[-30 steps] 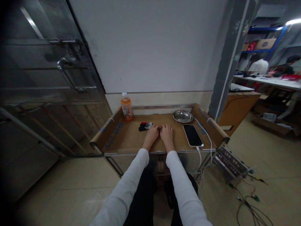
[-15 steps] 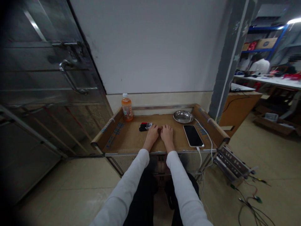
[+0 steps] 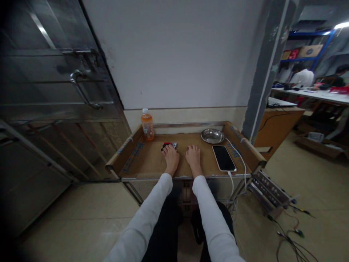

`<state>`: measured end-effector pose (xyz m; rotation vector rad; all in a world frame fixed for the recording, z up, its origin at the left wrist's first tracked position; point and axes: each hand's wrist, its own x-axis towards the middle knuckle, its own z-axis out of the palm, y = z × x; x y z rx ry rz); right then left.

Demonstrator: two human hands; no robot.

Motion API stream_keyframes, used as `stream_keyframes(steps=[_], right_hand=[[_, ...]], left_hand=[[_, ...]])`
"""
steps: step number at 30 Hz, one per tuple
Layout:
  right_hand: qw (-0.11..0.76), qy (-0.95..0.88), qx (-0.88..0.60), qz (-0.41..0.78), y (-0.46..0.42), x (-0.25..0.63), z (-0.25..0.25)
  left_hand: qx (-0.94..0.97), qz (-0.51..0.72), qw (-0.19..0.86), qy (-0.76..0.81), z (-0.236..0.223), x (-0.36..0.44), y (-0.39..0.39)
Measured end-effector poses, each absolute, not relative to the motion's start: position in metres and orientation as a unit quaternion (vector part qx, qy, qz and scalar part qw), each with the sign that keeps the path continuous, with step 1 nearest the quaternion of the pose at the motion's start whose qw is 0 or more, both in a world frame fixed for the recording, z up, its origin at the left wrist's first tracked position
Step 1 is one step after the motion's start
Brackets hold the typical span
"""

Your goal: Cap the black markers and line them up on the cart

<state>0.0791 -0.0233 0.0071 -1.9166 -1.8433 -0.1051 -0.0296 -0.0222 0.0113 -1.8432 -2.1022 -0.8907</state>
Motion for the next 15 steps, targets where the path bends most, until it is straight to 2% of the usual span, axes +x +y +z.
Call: stream_keyframes(steps=[5,10,15], right_hand=[[0.228,-0.696,-0.681,-0.025,-0.019,0.080,0.007],[0.200,-0.734,-0.649,-0.004,-0.016,0.081,0.009],[0.231,-0.718,-0.656,-0.013,-0.018,0.082,0.010]], left_hand=[[-0.755,-0.293,0.043,-0.585,0.009,-0.027,-0.011],[-0.784,-0.356,-0.059,-0.504,0.009,-0.027,-0.003],[-0.749,-0.383,-0.024,-0.540,0.012,-0.028,-0.008]])
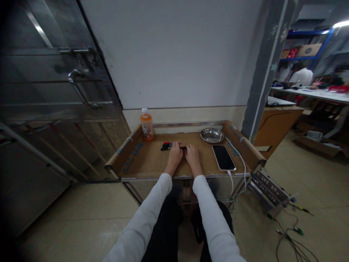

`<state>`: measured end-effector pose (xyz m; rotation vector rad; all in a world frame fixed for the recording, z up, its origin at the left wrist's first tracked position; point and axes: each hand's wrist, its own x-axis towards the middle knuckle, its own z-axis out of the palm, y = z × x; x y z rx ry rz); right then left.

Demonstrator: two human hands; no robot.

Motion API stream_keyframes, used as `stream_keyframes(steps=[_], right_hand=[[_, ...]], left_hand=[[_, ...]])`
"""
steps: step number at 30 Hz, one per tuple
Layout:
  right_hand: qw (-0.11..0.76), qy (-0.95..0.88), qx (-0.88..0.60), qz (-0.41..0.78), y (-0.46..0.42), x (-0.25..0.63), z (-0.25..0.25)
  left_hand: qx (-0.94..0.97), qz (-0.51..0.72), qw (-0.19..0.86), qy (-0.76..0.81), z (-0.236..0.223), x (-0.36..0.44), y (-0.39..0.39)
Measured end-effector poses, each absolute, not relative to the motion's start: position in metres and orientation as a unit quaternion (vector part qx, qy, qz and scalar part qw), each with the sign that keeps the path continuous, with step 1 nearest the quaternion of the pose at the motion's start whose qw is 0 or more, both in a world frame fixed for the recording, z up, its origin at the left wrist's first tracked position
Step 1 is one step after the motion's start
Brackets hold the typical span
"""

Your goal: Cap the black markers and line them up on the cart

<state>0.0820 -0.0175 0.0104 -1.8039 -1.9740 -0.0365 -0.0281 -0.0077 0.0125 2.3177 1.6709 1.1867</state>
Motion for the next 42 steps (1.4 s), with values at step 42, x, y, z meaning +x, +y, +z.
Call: stream_keyframes(steps=[42], right_hand=[[0.315,-0.678,-0.659,-0.079,-0.012,0.087,-0.003]], left_hand=[[0.638,0.583,0.018,0.503,0.023,-0.031,-0.012]])
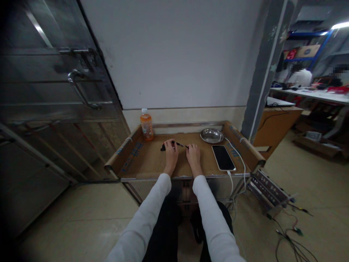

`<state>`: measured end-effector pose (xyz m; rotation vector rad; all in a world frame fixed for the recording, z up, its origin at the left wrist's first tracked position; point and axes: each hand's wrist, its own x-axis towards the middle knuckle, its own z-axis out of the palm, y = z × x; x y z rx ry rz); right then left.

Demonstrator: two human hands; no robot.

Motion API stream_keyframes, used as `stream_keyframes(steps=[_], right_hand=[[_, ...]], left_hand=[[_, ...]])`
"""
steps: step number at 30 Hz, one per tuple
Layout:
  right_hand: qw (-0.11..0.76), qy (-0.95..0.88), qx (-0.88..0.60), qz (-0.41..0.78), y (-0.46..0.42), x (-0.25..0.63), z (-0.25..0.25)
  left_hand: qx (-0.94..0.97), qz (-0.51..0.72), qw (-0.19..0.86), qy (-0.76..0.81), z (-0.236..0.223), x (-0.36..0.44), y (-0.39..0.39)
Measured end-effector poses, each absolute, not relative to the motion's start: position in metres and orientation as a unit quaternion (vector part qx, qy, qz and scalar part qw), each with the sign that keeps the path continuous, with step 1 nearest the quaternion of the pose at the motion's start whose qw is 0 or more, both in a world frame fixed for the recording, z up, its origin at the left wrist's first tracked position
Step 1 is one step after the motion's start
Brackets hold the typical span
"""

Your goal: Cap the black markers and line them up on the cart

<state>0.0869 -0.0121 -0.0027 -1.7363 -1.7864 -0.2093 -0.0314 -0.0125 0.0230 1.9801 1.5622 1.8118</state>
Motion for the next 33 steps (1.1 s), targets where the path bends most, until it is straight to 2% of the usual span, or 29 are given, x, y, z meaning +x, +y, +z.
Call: stream_keyframes(steps=[9,14,21,33], right_hand=[[0.326,-0.652,-0.679,-0.089,-0.012,0.086,-0.003],[0.338,-0.622,-0.701,-0.090,-0.014,0.086,0.001],[0.326,-0.604,-0.722,-0.083,-0.017,0.086,0.005],[0.292,-0.601,-0.739,-0.087,-0.014,0.085,0.003]], left_hand=[[0.635,0.554,0.034,0.537,0.024,-0.032,-0.013],[0.649,0.497,0.027,0.576,0.021,-0.031,-0.011],[0.702,0.323,-0.094,0.627,0.017,-0.023,-0.005],[0.764,0.271,-0.114,0.574,0.012,-0.017,0.012]])
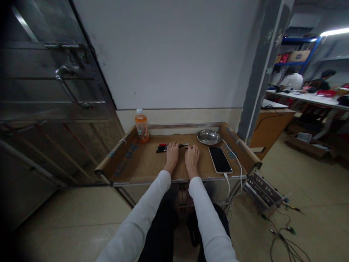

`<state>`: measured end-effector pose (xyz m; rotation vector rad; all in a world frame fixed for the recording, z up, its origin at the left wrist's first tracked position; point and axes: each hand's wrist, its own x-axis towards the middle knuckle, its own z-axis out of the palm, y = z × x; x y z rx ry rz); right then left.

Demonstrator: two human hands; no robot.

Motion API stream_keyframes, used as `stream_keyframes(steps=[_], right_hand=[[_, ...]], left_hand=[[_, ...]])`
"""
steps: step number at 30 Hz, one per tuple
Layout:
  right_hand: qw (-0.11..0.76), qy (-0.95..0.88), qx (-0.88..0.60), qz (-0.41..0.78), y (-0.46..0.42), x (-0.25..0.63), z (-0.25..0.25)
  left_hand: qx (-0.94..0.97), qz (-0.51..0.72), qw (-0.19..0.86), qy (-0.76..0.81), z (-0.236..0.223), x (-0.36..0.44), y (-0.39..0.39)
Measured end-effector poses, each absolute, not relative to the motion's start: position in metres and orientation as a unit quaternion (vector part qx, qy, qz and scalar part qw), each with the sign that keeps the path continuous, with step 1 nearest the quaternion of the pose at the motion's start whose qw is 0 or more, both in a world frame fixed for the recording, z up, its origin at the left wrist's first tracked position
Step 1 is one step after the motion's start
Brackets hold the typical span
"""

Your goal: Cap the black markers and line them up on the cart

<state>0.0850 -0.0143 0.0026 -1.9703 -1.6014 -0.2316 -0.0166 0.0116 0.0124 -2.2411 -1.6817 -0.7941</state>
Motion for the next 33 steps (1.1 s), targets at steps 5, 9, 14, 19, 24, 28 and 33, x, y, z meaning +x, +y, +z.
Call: stream_keyframes(steps=[5,9,14,19,24,28,33], right_hand=[[0.299,-0.600,-0.737,-0.089,-0.0145,0.0851,0.0027],[0.300,-0.603,-0.734,-0.087,-0.0137,0.0850,0.0023],[0.294,-0.616,-0.727,-0.079,-0.0135,0.0854,0.0026],[0.299,-0.619,-0.722,-0.079,-0.0136,0.0849,0.0038],[0.291,-0.621,-0.723,-0.083,-0.0138,0.0843,0.0042],[0.291,-0.624,-0.720,-0.087,-0.0129,0.0845,0.0031],[0.307,-0.607,-0.728,-0.092,-0.0131,0.0846,0.0046]], left_hand=[[-0.825,-0.267,0.064,-0.494,0.0115,-0.0135,0.0119],[-0.830,-0.269,0.036,-0.488,0.0089,-0.0140,0.0145],[-0.809,-0.281,0.029,-0.515,0.0039,-0.0161,0.0173],[-0.807,-0.278,0.021,-0.521,0.0051,-0.0172,0.0167],[-0.800,-0.280,0.023,-0.530,0.0070,-0.0172,0.0157],[-0.793,-0.279,0.015,-0.542,0.0069,-0.0163,0.0145],[-0.786,-0.292,0.005,-0.545,0.0076,-0.0161,0.0132]])
